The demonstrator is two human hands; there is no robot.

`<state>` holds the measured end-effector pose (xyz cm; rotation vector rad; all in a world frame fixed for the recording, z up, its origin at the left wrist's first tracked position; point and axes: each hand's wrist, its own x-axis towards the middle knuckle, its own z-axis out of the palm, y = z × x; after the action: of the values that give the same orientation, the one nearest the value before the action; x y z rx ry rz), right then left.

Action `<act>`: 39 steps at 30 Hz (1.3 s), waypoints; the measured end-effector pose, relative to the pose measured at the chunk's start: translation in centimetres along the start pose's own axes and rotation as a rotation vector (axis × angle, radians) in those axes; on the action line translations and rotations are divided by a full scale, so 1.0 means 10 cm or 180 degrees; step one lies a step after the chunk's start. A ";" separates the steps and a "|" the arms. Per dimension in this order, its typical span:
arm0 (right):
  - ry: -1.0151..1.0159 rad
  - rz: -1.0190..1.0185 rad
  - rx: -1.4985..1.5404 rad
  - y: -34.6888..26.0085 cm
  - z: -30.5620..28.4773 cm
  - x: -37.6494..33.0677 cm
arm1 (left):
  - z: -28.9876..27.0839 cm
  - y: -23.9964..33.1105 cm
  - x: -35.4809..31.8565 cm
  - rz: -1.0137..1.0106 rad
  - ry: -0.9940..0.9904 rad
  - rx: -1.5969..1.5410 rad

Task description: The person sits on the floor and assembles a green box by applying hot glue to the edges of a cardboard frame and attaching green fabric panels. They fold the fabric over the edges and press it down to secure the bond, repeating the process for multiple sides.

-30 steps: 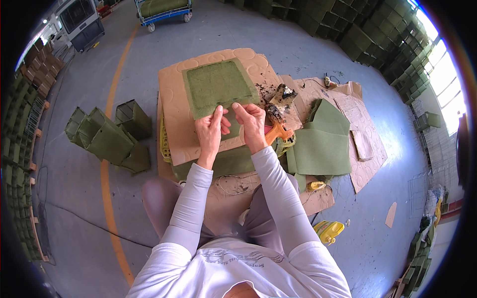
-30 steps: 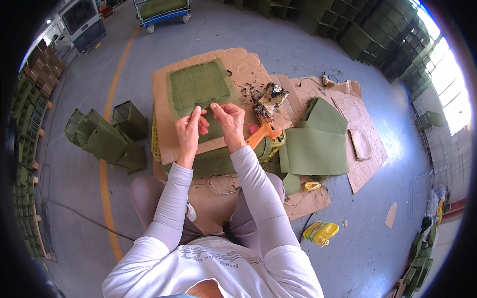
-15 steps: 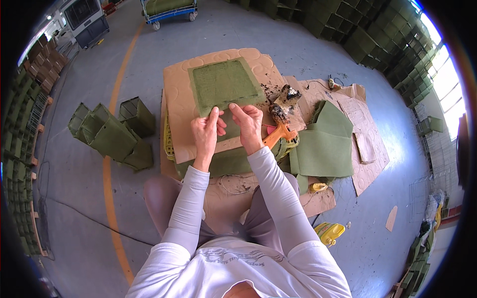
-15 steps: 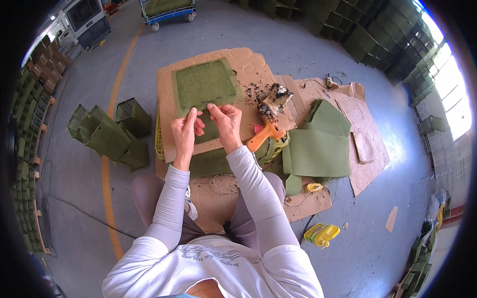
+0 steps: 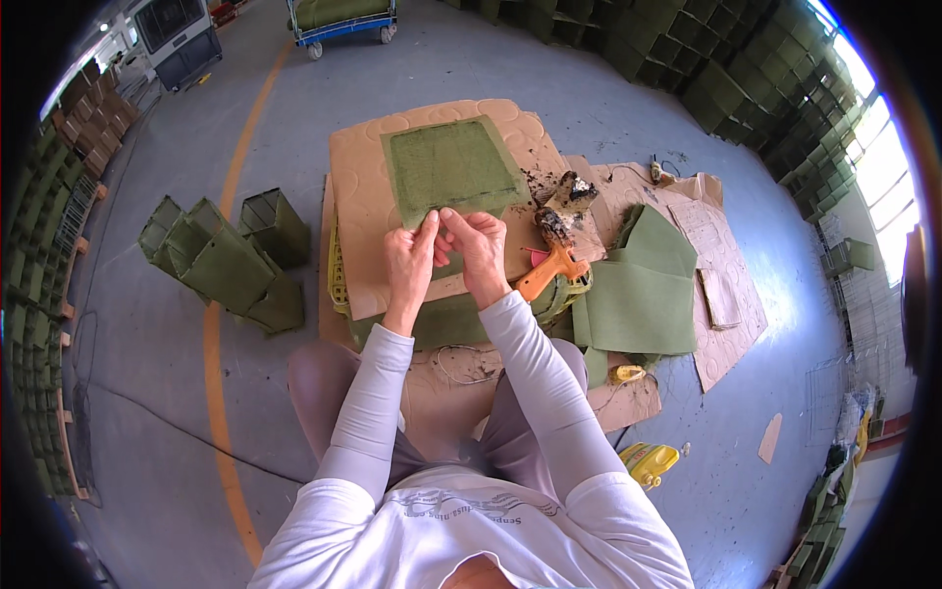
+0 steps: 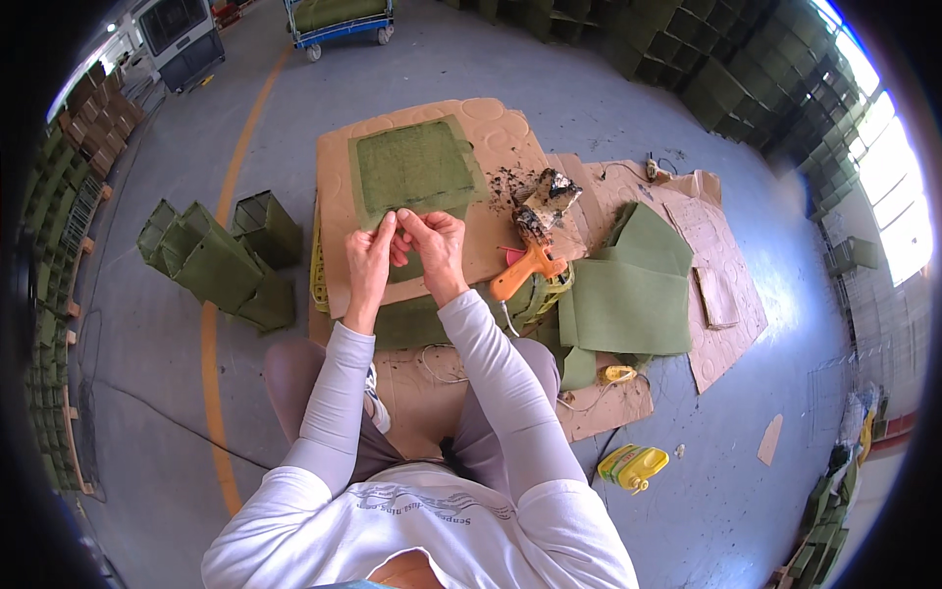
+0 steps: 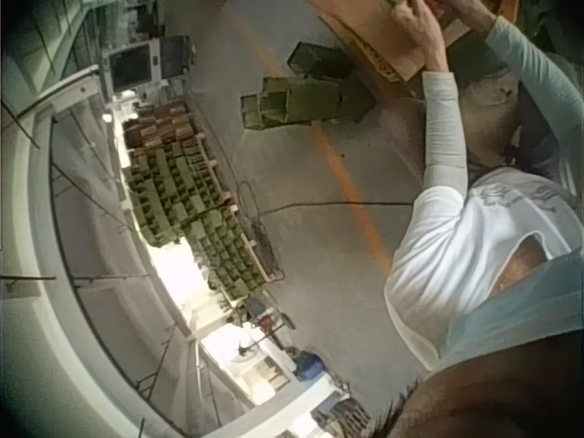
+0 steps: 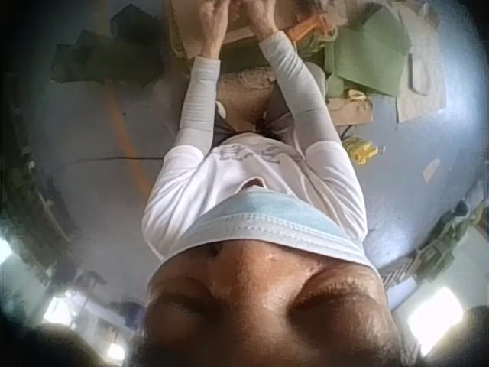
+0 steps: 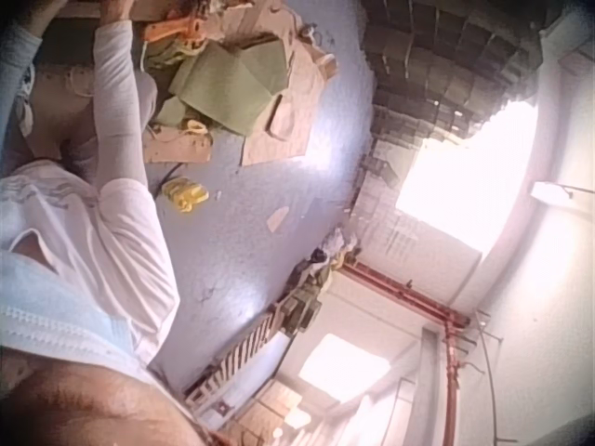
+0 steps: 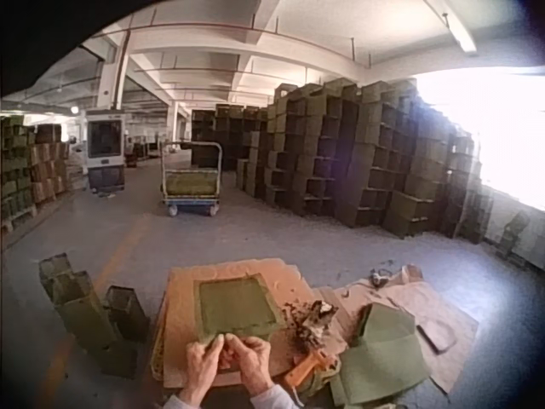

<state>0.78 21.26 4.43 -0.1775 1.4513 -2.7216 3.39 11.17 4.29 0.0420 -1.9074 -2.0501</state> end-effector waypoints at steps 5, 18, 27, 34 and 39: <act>0.0358 -0.0138 -0.0364 0.04 0.01 0.01 | -0.10 0.06 -0.05 0.0042 0.0095 -0.0071; 0.0355 -0.0100 -0.0370 0.03 0.03 -0.02 | -0.17 0.10 -0.05 0.0127 0.0115 0.0108; 0.0165 -0.0060 -0.0484 -0.06 -0.02 -0.02 | -0.19 0.17 -0.04 0.0184 0.0087 0.0413; 0.0433 -0.0148 -0.0658 -0.05 -0.07 -0.05 | -0.18 0.17 -0.07 -0.0083 0.0058 0.0348; 0.0087 -0.0043 -0.0166 0.00 -0.04 -0.02 | -0.23 0.18 -0.03 0.0050 0.0042 0.0375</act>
<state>0.92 21.61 4.25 -0.1535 1.5346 -2.7090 4.66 8.93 5.78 0.0685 -2.0118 -1.9207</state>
